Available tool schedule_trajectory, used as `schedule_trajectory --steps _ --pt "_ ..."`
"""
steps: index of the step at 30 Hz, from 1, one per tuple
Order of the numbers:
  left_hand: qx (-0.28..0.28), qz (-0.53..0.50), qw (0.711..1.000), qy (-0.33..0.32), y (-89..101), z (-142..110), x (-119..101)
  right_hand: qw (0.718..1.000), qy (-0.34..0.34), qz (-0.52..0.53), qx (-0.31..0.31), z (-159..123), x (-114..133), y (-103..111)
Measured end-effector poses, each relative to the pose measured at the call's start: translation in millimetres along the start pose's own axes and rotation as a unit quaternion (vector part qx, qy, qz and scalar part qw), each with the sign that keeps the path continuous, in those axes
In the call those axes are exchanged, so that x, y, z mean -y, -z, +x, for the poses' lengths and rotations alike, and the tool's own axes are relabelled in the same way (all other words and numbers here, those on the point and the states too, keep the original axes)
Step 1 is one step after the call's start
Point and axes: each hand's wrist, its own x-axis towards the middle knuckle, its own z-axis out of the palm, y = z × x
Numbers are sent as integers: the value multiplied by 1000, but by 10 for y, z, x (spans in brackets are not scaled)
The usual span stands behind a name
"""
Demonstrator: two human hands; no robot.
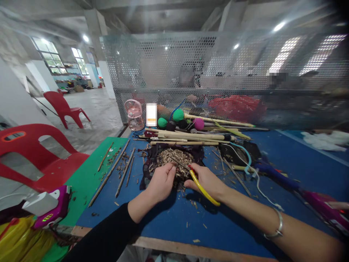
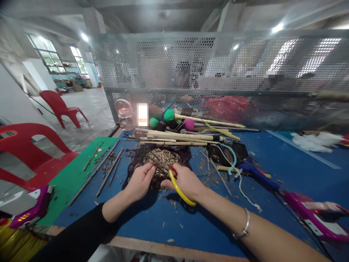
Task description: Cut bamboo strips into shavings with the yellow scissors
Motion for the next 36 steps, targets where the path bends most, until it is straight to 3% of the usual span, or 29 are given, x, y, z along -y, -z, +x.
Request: schedule_trajectory --steps 7,13,17,21,23,26,29,36 --pt "56 -72 995 49 -60 0 22 997 -45 58 35 -39 32 33" --pt "9 -130 988 80 -99 14 100 997 -58 59 8 -40 66 83" --pt "15 -206 970 125 -124 32 151 994 -48 96 -20 -51 129 130" --pt "19 -298 940 162 -123 60 137 948 -135 287 6 -31 208 95" --pt "18 -343 923 176 -111 76 118 933 -163 321 13 1 234 64" --pt "12 -389 900 195 -91 94 96 967 -92 219 -89 57 226 20" --pt "-2 -414 885 212 -84 98 81 979 -35 99 -174 78 176 -28" --pt "-23 -464 860 212 -137 71 71 977 -49 27 -208 9 79 -125"
